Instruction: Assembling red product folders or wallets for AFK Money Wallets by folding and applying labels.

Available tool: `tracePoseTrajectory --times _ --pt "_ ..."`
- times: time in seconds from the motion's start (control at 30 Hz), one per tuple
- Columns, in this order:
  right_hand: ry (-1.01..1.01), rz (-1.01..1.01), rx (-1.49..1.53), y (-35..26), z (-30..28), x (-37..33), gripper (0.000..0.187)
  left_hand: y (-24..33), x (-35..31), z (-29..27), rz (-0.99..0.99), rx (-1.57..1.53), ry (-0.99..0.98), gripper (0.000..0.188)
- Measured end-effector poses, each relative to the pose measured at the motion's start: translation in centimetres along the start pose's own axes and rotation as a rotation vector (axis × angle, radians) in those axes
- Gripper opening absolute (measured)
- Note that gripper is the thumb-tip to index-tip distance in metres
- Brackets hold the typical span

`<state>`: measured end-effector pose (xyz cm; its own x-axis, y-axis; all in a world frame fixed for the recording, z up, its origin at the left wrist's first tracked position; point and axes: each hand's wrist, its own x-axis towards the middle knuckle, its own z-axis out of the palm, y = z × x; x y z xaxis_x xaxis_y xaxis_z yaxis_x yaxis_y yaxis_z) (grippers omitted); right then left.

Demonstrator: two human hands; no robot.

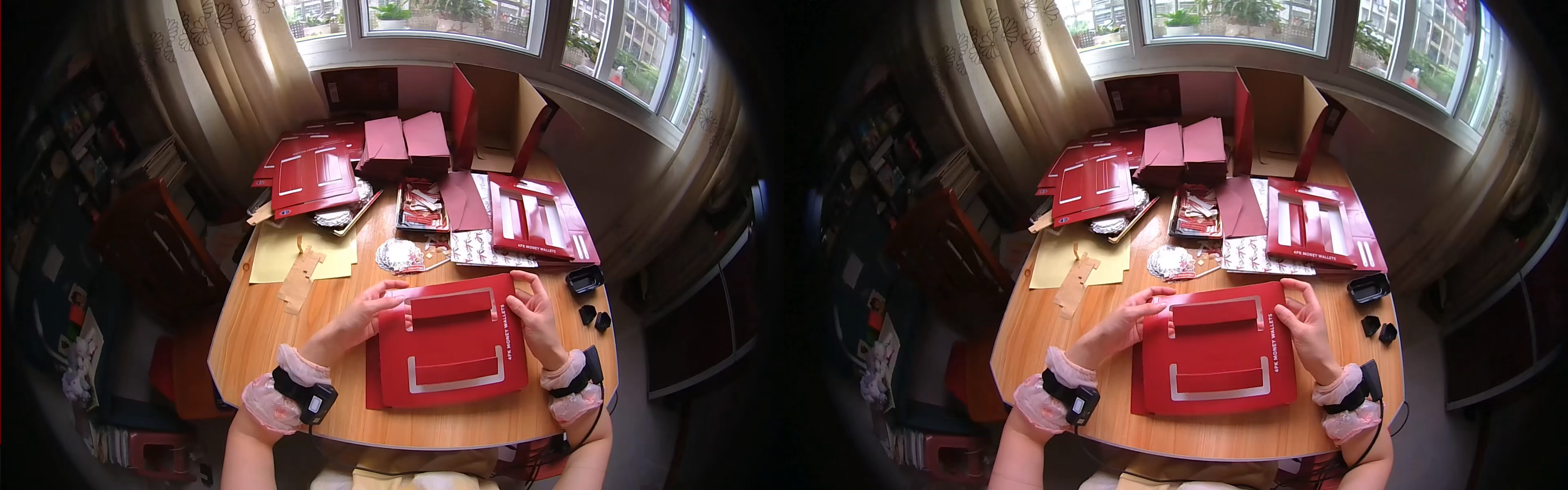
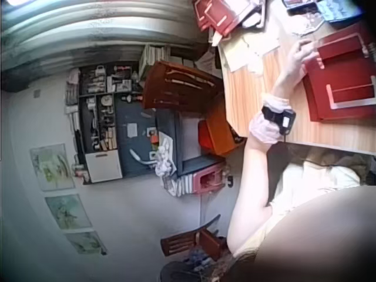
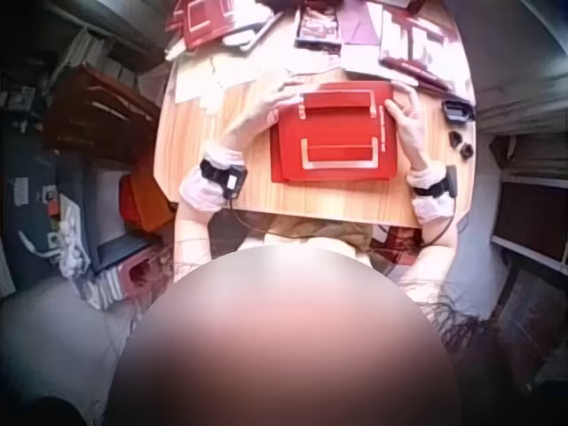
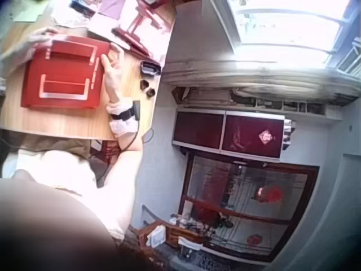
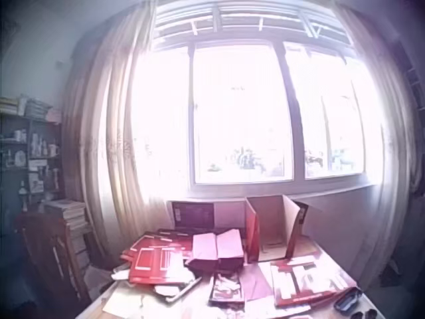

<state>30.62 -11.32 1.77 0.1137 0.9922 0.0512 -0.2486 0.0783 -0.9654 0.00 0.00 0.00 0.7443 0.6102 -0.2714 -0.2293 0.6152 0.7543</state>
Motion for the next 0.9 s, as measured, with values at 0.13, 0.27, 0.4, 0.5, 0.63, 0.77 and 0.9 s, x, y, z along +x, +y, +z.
tracePoseTrajectory --times 0.13,0.27,0.4,0.5,0.63,0.77,0.9 --pt "0.038 0.005 -0.027 1.1 -1.2 0.3 0.037 -0.1 0.4 0.2 0.053 -0.026 0.038 0.044" --pt "0.031 0.001 0.017 1.4 -2.2 0.8 0.036 0.3 0.8 -1.0 0.163 -0.007 0.090 0.040" --pt "0.087 0.016 -0.009 0.3 -1.3 0.2 0.038 0.5 0.6 -1.1 0.192 -0.044 0.150 0.034" --pt "0.066 -0.054 -0.015 -0.6 -0.8 -0.2 0.041 0.4 0.6 -1.5 0.210 -0.061 0.197 0.033" --pt "-0.087 -0.213 -0.109 -1.4 -0.6 -0.7 0.044 0.3 0.7 -2.2 0.217 -0.085 0.183 0.030" --pt "-0.123 -0.226 -0.091 -2.3 0.7 -1.7 0.045 0.2 0.8 -2.7 0.232 -0.124 0.201 0.027" --pt "-0.116 -0.329 -0.135 -2.4 0.9 -2.4 0.046 0.2 1.0 -2.7 0.259 -0.162 0.214 0.026"
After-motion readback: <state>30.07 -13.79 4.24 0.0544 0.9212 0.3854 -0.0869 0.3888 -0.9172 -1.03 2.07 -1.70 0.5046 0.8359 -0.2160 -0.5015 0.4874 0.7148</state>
